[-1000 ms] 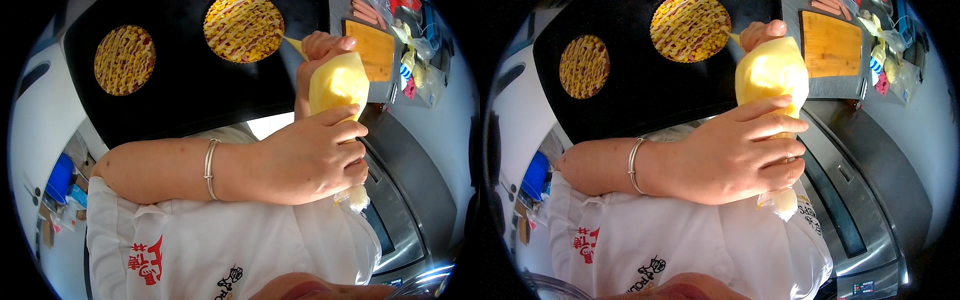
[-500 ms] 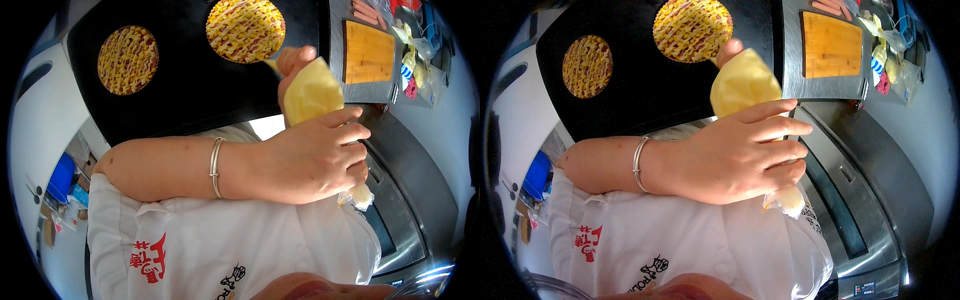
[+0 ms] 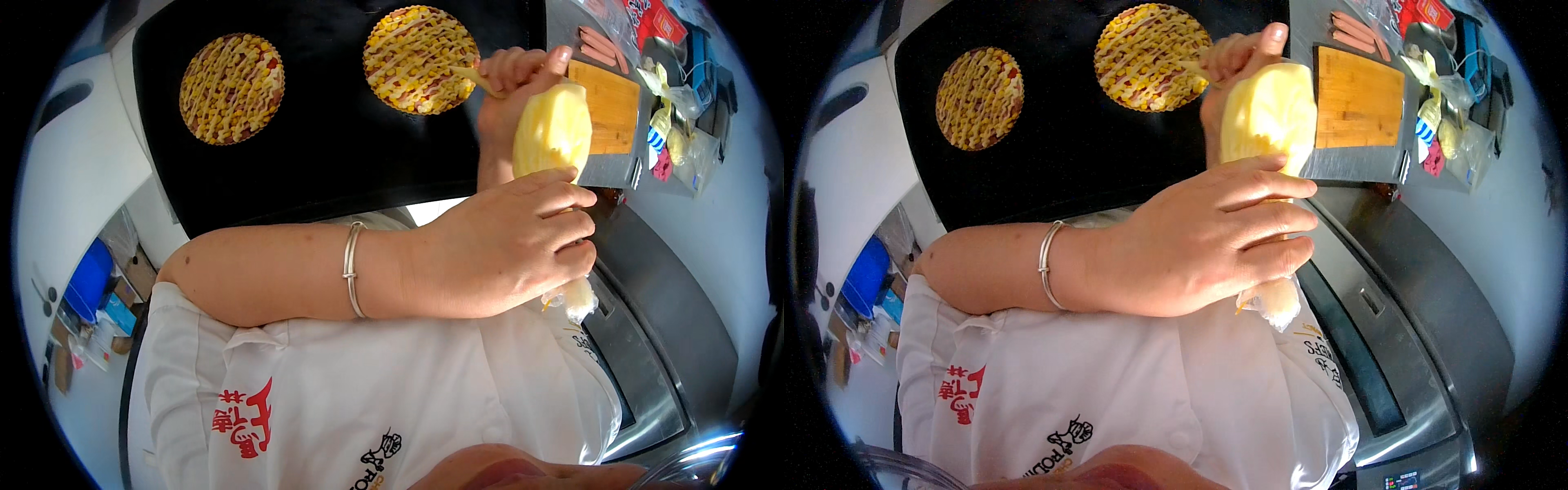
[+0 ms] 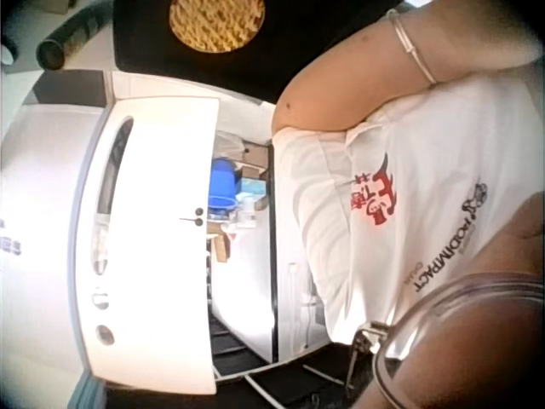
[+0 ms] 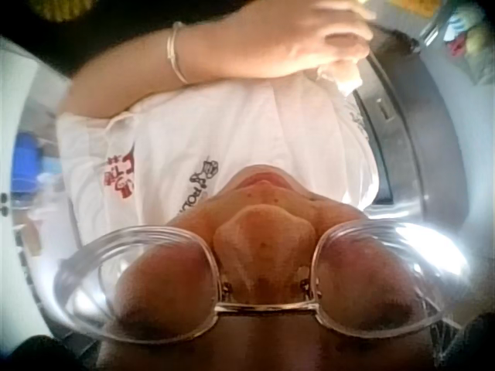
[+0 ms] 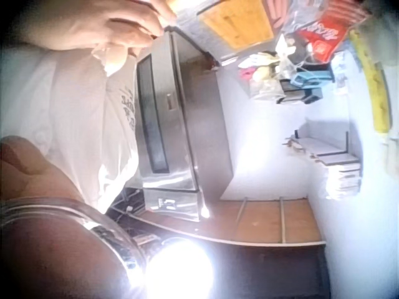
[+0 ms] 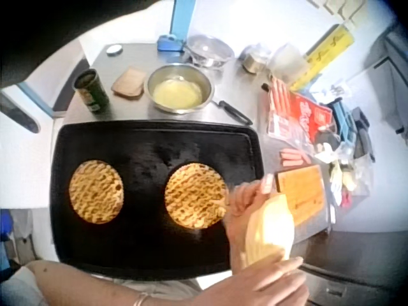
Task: The person arranges sliced sausages on two pizza bases, then adds canned corn and a yellow sauce from a piping bag. The pizzas remain on a black tray throughout the process.
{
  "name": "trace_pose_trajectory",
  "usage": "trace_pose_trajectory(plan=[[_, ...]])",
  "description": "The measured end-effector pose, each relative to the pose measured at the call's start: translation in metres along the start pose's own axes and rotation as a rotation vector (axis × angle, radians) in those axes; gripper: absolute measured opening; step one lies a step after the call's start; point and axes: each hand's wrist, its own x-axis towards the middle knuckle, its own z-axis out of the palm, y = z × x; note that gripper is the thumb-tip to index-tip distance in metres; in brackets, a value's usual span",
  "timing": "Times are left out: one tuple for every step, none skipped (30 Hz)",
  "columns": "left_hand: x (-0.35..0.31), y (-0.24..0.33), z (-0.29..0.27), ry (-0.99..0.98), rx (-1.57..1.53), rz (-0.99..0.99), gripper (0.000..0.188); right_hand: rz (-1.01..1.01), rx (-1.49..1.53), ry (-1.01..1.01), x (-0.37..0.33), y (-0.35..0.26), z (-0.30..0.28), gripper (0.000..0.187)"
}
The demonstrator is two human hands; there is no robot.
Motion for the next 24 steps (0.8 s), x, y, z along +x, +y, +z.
trace_pose_trajectory(plan=[[-0.001, 0.000, -0.001, 0.011, 0.003, 0.003, 0.031, 0.055, -0.034, 0.045, -0.005, -0.003, 0.016, 0.069], [-0.001, 0.001, -0.001, 0.021, 0.006, 0.006, 0.031, 0.068, -0.085, 0.077, -0.009, 0.001, 0.030, 0.070], [-0.002, 0.001, -0.002, 0.040, 0.012, 0.004, 0.031, 0.086, -0.136, 0.101, -0.013, 0.005, 0.043, 0.070], [-0.002, 0.001, -0.002, 0.043, 0.014, 0.002, 0.030, 0.058, -0.075, 0.012, -0.013, 0.005, 0.052, 0.069], [-0.002, 0.001, -0.003, 0.046, 0.015, 0.000, 0.030, 0.036, -0.009, -0.079, -0.014, 0.006, 0.062, 0.067], [-0.004, -0.001, -0.003, 0.054, 0.025, -0.006, 0.029, 0.024, 0.064, -0.177, -0.015, 0.009, 0.072, 0.065], [-0.004, -0.002, -0.002, 0.082, 0.042, -0.007, 0.025, 0.057, 0.180, -0.186, -0.014, 0.012, 0.070, 0.064], [-0.004, -0.003, -0.001, 0.109, 0.059, -0.008, 0.020, 0.090, 0.295, -0.192, -0.014, 0.015, 0.067, 0.062], [-0.004, -0.004, -0.001, 0.135, 0.075, -0.007, 0.016, 0.174, 0.559, -0.115, -0.012, 0.016, 0.050, 0.061], [-0.003, 0.000, -0.005, 0.115, 0.058, 0.003, 0.020, 0.250, 0.800, -0.028, -0.010, 0.009, 0.031, 0.060], [-0.005, -0.001, -0.007, 0.086, 0.062, 0.005, 0.024, 0.330, 1.064, 0.057, -0.008, 0.001, 0.025, 0.059], [-0.006, -0.001, -0.009, 0.057, 0.065, 0.008, 0.028, 0.190, 0.581, 0.060, -0.006, 0.000, 0.026, 0.061], [-0.007, -0.002, -0.009, 0.048, 0.082, 0.010, 0.028, 0.115, -0.235, 0.095, -0.001, -0.006, 0.039, 0.063], [-0.007, -0.002, -0.009, 0.038, 0.091, 0.020, 0.028, 0.085, -0.749, 0.203, 0.003, -0.015, 0.052, 0.065], [-0.006, 0.000, -0.010, 0.029, 0.097, 0.034, 0.028, 0.001, -0.595, 0.139, 0.008, -0.015, 0.030, 0.067], [-0.006, 0.001, -0.007, 0.009, 0.078, 0.029, 0.029, -0.082, -0.440, 0.080, 0.011, -0.016, 0.006, 0.069], [-0.005, 0.002, -0.006, -0.002, 0.070, 0.040, 0.029, -0.166, -0.288, 0.026, 0.011, -0.018, -0.009, 0.070], [-0.005, 0.002, -0.004, -0.014, 0.068, 0.049, 0.029, -0.188, -0.317, 0.103, 0.004, -0.014, -0.006, 0.070], [-0.003, 0.002, -0.004, -0.029, 0.063, 0.057, 0.029, -0.160, -0.287, 0.062, 0.000, -0.010, -0.011, 0.070], [-0.002, 0.003, -0.002, -0.030, 0.055, 0.053, 0.029, -0.131, -0.257, 0.020, -0.006, -0.004, -0.019, 0.069], [-0.003, 0.003, -0.001, -0.032, 0.054, 0.045, 0.028, -0.101, -0.219, -0.025, -0.009, -0.002, -0.016, 0.069], [-0.004, 0.003, 0.001, -0.034, 0.054, 0.037, 0.028, -0.091, -0.346, 0.064, -0.013, -0.002, -0.011, 0.069], [-0.005, 0.002, 0.003, -0.036, 0.061, 0.035, 0.028, -0.082, -0.364, 0.093, -0.013, -0.001, -0.009, 0.068], [-0.005, 0.001, 0.004, -0.042, 0.061, 0.035, 0.028, -0.073, -0.388, 0.131, -0.014, -0.002, -0.009, 0.068]])
